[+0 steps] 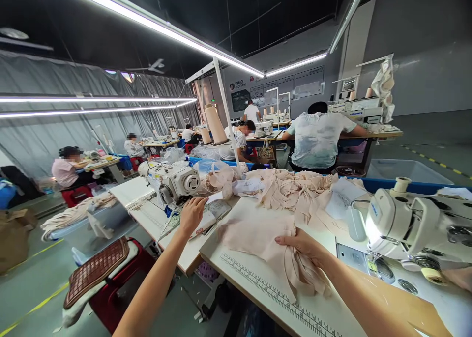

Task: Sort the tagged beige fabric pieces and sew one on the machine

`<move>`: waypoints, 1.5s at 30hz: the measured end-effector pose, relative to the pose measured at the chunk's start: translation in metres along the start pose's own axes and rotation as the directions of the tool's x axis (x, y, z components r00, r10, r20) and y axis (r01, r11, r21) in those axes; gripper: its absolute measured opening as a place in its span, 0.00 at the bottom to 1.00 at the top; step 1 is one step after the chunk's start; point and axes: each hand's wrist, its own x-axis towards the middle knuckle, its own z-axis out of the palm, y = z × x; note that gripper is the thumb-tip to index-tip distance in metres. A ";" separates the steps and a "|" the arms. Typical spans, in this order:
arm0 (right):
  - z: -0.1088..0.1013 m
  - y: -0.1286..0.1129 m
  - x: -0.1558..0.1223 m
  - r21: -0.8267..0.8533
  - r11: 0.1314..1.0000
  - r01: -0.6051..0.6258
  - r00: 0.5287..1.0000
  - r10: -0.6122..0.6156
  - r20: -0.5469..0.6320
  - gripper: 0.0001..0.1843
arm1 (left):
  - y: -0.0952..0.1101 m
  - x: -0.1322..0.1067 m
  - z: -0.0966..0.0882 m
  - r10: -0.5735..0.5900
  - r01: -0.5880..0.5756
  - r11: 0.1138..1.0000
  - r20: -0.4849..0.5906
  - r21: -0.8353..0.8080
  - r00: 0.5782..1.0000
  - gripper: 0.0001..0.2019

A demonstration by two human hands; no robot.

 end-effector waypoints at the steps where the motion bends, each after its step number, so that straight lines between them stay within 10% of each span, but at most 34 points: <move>1: 0.001 0.000 0.000 -0.010 1.000 0.003 1.000 -0.004 -0.019 0.41 | -0.008 -0.004 0.002 -0.014 0.014 1.000 0.039 0.021 0.999 0.18; 8: 0.007 -0.002 0.006 0.003 1.000 0.028 0.998 -0.028 -0.055 0.36 | -0.024 -0.017 0.021 -0.178 0.162 0.981 0.168 0.107 0.970 0.27; 13: 0.013 -0.005 0.023 -0.066 0.997 0.033 0.993 -0.040 -0.107 0.32 | 0.045 -0.020 0.015 0.104 -0.099 0.994 0.191 -0.035 0.976 0.35; 17: 0.020 -0.006 0.044 -0.082 0.997 -0.006 0.994 -0.003 -0.112 0.27 | 0.115 -0.024 0.014 0.478 -0.398 0.871 0.310 -0.288 0.822 0.45; 22: 0.023 -0.011 0.063 -0.087 0.996 -0.005 0.998 -0.001 -0.067 0.22 | 0.157 -0.006 0.043 0.447 -0.348 0.890 0.416 -0.294 0.792 0.48; 31: -0.009 -0.015 0.049 -0.104 0.995 0.012 0.984 -0.030 -0.178 0.27 | 0.165 0.027 0.074 0.397 -0.340 0.918 0.424 -0.206 0.814 0.49; 38: -0.018 -0.006 0.035 -0.131 0.985 -0.113 0.958 0.073 -0.277 0.13 | 0.165 0.047 0.087 0.376 -0.331 0.925 0.338 -0.186 0.863 0.39; 45: -0.009 -0.013 0.042 -0.287 0.957 -0.031 0.868 -0.117 -0.483 0.10 | 0.173 0.050 0.077 0.498 -0.460 0.866 0.247 -0.196 0.831 0.43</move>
